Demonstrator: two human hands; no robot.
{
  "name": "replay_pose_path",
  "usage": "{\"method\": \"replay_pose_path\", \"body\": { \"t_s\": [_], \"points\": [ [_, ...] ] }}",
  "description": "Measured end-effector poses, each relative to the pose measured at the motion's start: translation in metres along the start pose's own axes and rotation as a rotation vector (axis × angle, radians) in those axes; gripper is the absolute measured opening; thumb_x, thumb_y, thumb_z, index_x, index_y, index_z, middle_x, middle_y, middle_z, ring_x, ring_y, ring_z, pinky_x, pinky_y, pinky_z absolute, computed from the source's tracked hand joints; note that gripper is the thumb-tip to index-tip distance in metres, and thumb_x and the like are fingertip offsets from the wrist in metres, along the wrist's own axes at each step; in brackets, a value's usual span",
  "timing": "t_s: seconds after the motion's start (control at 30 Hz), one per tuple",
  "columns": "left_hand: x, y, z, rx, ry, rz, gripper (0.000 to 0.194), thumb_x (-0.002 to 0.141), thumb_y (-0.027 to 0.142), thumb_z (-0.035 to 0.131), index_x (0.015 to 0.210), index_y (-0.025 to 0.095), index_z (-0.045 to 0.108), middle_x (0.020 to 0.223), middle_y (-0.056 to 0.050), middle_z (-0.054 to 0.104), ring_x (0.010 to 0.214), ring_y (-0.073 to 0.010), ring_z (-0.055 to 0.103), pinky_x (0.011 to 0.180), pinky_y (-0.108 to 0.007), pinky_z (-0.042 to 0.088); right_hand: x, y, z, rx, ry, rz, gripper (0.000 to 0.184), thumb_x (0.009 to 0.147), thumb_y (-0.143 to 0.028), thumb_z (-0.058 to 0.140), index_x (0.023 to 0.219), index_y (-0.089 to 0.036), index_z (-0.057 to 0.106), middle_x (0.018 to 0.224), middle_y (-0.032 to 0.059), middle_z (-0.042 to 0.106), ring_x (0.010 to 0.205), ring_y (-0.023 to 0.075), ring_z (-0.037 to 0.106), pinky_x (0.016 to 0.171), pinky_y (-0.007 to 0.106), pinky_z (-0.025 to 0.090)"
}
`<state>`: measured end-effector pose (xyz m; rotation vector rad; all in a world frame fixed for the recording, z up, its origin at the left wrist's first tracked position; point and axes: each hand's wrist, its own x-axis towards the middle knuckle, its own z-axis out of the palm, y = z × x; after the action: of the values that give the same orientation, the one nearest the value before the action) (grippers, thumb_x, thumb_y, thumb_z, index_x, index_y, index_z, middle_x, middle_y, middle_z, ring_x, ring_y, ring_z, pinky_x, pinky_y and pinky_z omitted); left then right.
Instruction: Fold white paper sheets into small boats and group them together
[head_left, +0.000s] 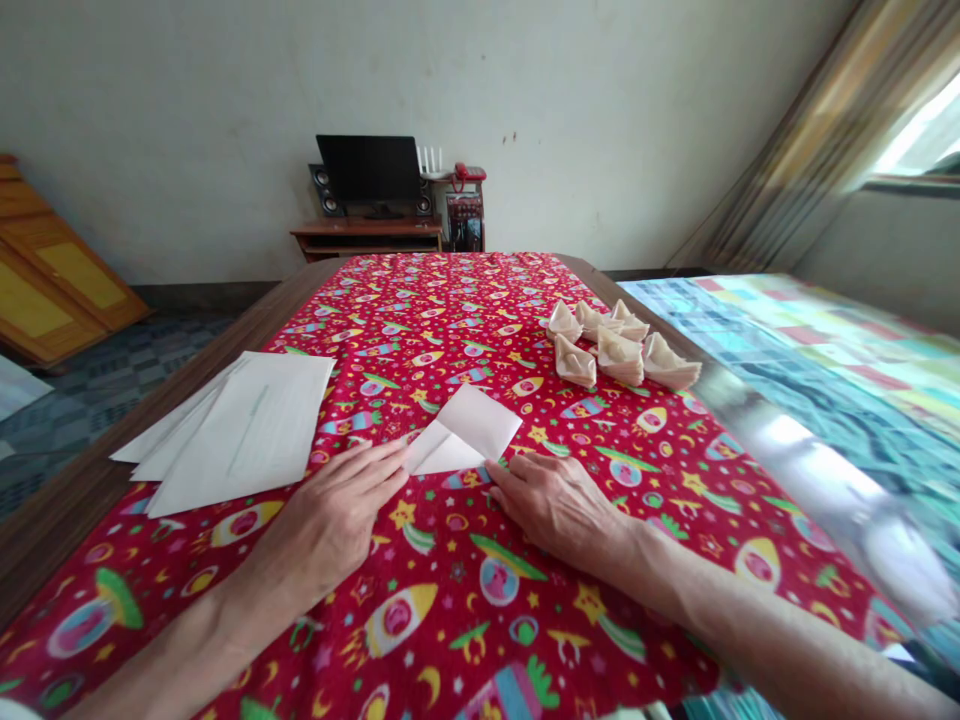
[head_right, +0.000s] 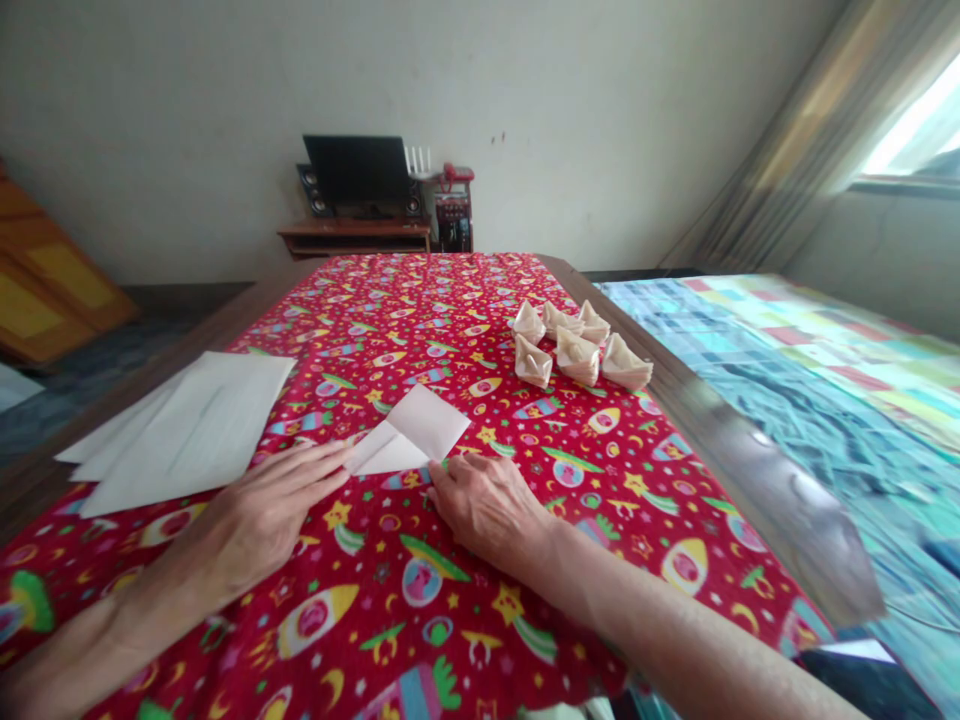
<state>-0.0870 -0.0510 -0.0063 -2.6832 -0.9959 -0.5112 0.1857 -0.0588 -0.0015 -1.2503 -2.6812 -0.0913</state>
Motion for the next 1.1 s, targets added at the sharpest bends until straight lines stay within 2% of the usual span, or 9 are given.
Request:
{"method": "replay_pose_path", "body": {
  "t_s": [0.13,0.37,0.43,0.53,0.67,0.8,0.9,1.0,1.1],
  "points": [
    [0.021,0.009,-0.01,-0.068,0.108,-0.046,0.045,0.085,0.003,0.037,0.126,0.015,0.052,0.127,-0.008,0.057,0.12,-0.0192,0.048,0.103,-0.037,0.041,0.002,0.0,0.001,-0.001,0.002,0.005,0.028,0.098,-0.029,0.032,0.101,-0.017,0.057,0.079,0.0027,0.061,0.068,0.0128,0.055,0.055,0.026,0.031],
    [0.054,0.026,0.003,-0.063,-0.131,0.082,0.034,0.09,0.012,0.042,0.123,0.014,0.052,0.125,-0.008,0.057,0.117,-0.0197,0.05,0.104,-0.038,0.04,0.0,0.01,0.006,0.005,0.123,0.024,0.026,0.095,-0.024,0.037,0.105,-0.019,0.06,0.077,0.0029,0.059,0.067,0.0126,0.054,0.054,0.024,0.034],
    [0.056,0.024,0.005,-0.063,-0.14,0.086,0.03,0.09,0.012,0.042,0.117,0.013,0.055,0.119,-0.009,0.061,0.112,-0.0204,0.054,0.099,-0.037,0.044,0.001,0.021,0.009,-0.062,0.189,0.068,0.029,0.094,-0.021,0.04,0.118,-0.022,0.055,0.094,0.0073,0.06,0.079,0.0158,0.056,0.059,0.024,0.04],
    [0.055,0.019,0.005,-0.052,-0.115,0.1,0.03,0.089,0.01,0.042,0.114,0.014,0.057,0.115,-0.008,0.063,0.106,-0.0205,0.057,0.094,-0.036,0.046,0.005,0.043,0.013,-0.174,0.243,0.064,0.042,0.091,-0.015,0.044,0.132,-0.023,0.045,0.132,0.0171,0.043,0.115,0.0274,0.046,0.084,0.038,0.045],
    [0.052,0.009,0.009,-0.047,-0.048,0.117,0.032,0.088,0.008,0.043,0.115,0.013,0.058,0.112,-0.008,0.064,0.104,-0.0192,0.058,0.094,-0.034,0.046,0.012,0.062,0.016,-0.21,0.216,-0.038,0.042,0.091,-0.012,0.043,0.132,-0.023,0.045,0.14,0.0178,0.036,0.126,0.029,0.037,0.092,0.045,0.042],
    [0.052,0.0,0.013,-0.04,0.014,0.11,0.029,0.088,0.007,0.041,0.108,0.012,0.061,0.107,-0.007,0.066,0.101,-0.0191,0.059,0.099,-0.038,0.043,0.013,0.056,0.008,-0.226,0.287,-0.226,0.023,0.094,-0.021,0.042,0.106,-0.017,0.061,0.129,0.0162,0.052,0.117,0.0272,0.047,0.087,0.043,0.044],
    [0.052,-0.005,0.015,-0.055,0.031,0.089,0.029,0.087,0.006,0.041,0.107,0.013,0.062,0.107,-0.006,0.067,0.103,-0.019,0.059,0.1,-0.038,0.042,0.012,0.041,0.002,-0.222,0.344,-0.348,0.024,0.094,-0.018,0.04,0.091,-0.014,0.064,0.117,0.0138,0.061,0.103,0.0227,0.055,0.082,0.038,0.046],
    [0.051,-0.005,0.017,-0.074,0.046,0.073,0.03,0.087,0.005,0.042,0.109,0.014,0.061,0.108,-0.006,0.066,0.105,-0.0188,0.058,0.098,-0.036,0.043,0.012,0.032,0.0,-0.237,0.345,-0.371,0.024,0.094,-0.02,0.041,0.104,-0.012,0.061,0.119,0.0143,0.06,0.107,0.0236,0.054,0.085,0.039,0.044],
    [0.05,-0.005,0.018,-0.089,0.065,0.064,0.029,0.088,0.007,0.042,0.108,0.014,0.062,0.107,-0.006,0.067,0.103,-0.0189,0.059,0.096,-0.036,0.045,0.016,0.035,0.002,-0.278,0.28,-0.296,0.034,0.094,-0.019,0.041,0.125,-0.01,0.05,0.127,0.0189,0.053,0.114,0.0269,0.049,0.088,0.042,0.042]
  ]
}}
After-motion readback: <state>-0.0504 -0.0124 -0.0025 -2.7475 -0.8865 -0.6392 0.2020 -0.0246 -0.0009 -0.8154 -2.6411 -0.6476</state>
